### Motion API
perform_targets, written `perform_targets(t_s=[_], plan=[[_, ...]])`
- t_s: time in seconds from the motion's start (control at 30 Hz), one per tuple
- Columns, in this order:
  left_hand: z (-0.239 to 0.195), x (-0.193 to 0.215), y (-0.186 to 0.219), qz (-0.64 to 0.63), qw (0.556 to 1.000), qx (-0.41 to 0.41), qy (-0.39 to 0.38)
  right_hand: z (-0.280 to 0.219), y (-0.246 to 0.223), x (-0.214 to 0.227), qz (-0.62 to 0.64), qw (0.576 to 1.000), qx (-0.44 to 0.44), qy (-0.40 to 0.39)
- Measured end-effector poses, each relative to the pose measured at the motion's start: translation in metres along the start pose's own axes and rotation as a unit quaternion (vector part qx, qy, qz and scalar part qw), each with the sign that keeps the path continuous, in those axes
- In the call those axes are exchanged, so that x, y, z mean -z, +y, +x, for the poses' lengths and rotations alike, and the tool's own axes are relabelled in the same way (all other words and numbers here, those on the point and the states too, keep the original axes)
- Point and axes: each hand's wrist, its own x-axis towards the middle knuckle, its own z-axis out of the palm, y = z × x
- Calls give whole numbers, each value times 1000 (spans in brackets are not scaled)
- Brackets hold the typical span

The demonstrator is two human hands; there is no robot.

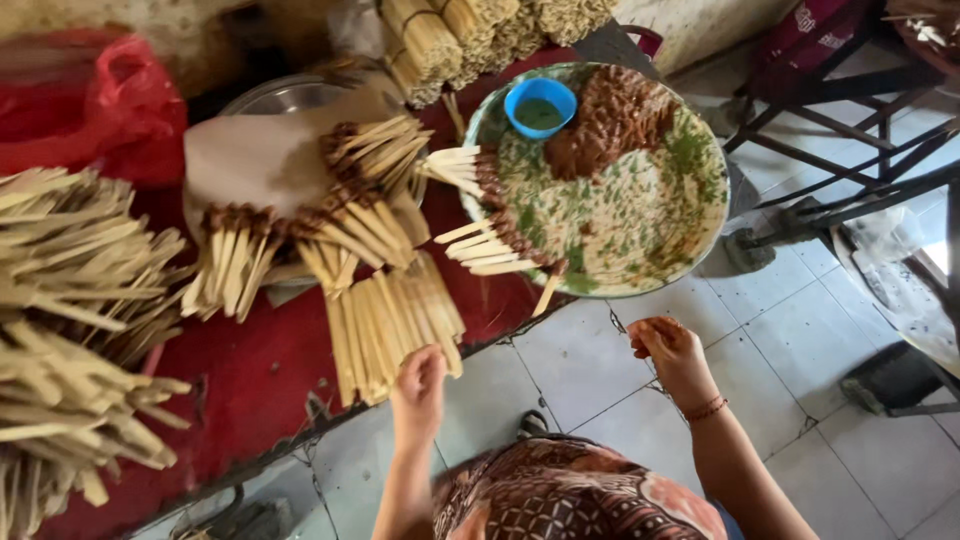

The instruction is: The person coats skewers of meat in a thick paste by hand on a tray, moves to a grill to flip and manage multiple skewers already cooking, and returns to the tray to coat more meat skewers.

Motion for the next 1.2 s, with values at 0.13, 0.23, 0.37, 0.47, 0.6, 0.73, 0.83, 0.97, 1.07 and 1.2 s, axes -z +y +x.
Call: perform_targets(t_s=[0.13, 0.23, 0.37, 0.47, 0.6, 0.73, 0.83, 0.97, 1.07, 1.2], plan=[[44, -59, 15, 15, 984, -176, 14, 58, -10, 24, 18, 1000, -17, -8], [52, -67, 28, -38, 989, -143, 27, 131, 39, 22, -202, 964, 172, -28], [59, -75, 74, -251, 954, 130, 104, 203, 62, -8, -208, 974, -68, -53], [84, -95, 61, -369, 901, 184, 134, 223, 49, -27, -100, 990, -100, -7], [118, -121, 62, -435, 865, 205, 142, 239, 28, -37, -61, 992, -24, -106], [152, -144, 72, -497, 819, 212, 194, 269, 20, -45, -25, 991, -20, -133], [172, -165, 36, -529, 800, 168, 228, 283, 4, -47, -20, 985, 5, -172], [154, -176, 121, -580, 746, 42, 326, 345, 55, -7, 54, 931, 149, -330], [146, -185, 13, -542, 759, -19, 360, 367, 9, 6, -185, 901, 383, -89], [71, -192, 50, -472, 761, 45, 443, 387, -91, -23, -254, 823, 494, -122]])
